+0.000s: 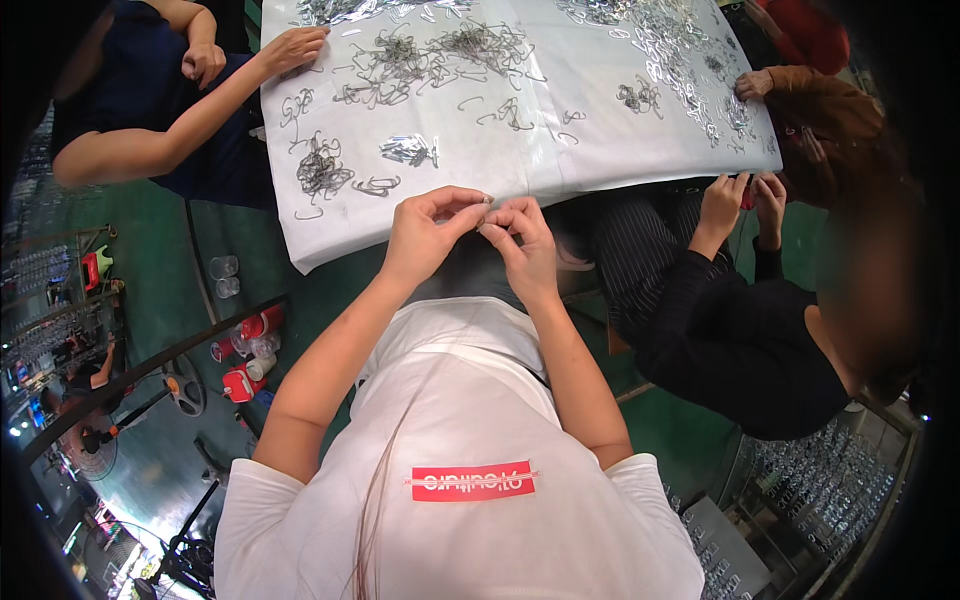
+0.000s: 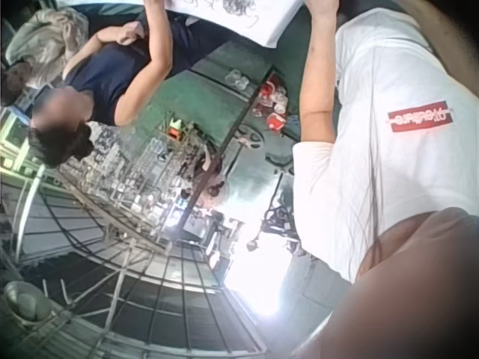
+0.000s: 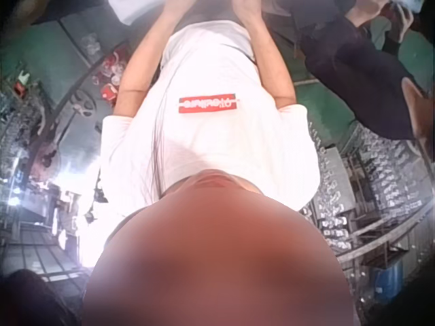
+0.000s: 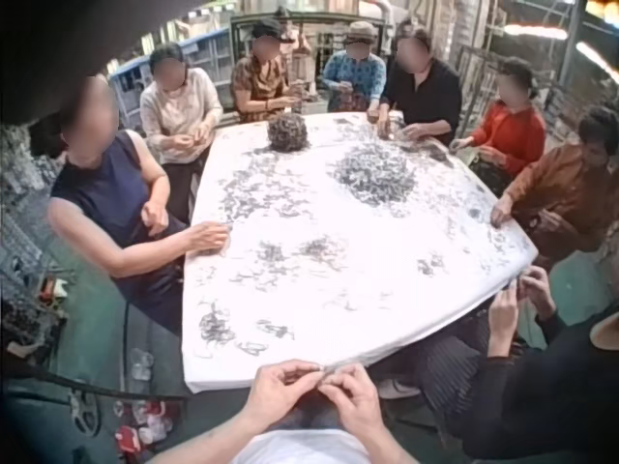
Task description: The person repeatedly picks small metal hooks from a white sheet on a table, links them together by hand, and hangs the assembled chains on a nearby vertical rack. Other people at the table perform the same task simultaneously.
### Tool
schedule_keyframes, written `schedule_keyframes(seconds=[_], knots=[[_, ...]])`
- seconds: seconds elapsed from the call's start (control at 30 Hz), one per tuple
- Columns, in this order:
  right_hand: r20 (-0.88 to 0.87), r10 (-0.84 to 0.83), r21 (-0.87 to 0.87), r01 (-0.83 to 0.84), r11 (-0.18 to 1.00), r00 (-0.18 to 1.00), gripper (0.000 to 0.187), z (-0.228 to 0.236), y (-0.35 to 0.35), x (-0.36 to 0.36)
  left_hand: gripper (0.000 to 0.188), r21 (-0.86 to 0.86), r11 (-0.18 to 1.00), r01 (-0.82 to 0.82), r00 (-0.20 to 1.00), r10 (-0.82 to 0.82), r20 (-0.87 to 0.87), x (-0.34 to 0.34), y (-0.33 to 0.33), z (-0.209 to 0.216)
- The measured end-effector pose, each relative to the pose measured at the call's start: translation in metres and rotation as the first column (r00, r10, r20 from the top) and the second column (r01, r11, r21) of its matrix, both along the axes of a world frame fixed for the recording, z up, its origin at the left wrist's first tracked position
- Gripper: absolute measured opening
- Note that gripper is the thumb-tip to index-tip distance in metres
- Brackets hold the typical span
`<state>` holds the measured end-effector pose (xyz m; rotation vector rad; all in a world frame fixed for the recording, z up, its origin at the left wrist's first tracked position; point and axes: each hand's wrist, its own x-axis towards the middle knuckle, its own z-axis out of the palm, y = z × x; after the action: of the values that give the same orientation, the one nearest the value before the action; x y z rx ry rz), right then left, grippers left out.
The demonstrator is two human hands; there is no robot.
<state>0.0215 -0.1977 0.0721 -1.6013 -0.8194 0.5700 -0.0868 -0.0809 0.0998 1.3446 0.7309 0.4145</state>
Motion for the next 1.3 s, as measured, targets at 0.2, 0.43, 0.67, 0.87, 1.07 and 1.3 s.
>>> schedule_keyframes(seconds=[0.2,0.43,0.67,0.87,1.07,1.3], knots=[[-0.028,0.102,-0.071,-0.103,0.992,0.994,0.014,-0.004,-0.004,0.020,0.014,0.102,0.995,-0.017,0.995,0.008,0.097,-0.006,-0.005,-0.006],[0.559,0.009,-0.272,0.173,0.947,0.829,0.024,-0.053,0.070,0.102,0.012,0.147,0.985,-0.090,0.993,0.079,0.084,-0.007,-0.011,-0.007],[0.653,0.273,-0.451,0.073,0.890,0.706,0.016,-0.074,0.098,0.112,0.013,0.037,0.993,-0.114,0.991,0.111,0.071,-0.004,-0.016,-0.007],[0.563,0.280,-0.480,0.032,0.877,0.777,0.012,-0.076,0.175,0.153,0.015,0.201,0.971,-0.133,0.991,0.129,0.036,-0.002,-0.018,-0.006],[0.628,0.464,-0.613,0.030,0.789,0.625,0.019,-0.088,0.228,0.158,0.017,0.279,0.949,-0.149,0.989,0.149,0.020,-0.003,-0.020,-0.002],[-0.105,0.310,-0.446,-0.324,0.834,0.945,0.017,-0.058,0.161,0.142,0.018,0.306,0.938,-0.162,0.987,0.161,0.028,-0.004,-0.023,-0.003]])
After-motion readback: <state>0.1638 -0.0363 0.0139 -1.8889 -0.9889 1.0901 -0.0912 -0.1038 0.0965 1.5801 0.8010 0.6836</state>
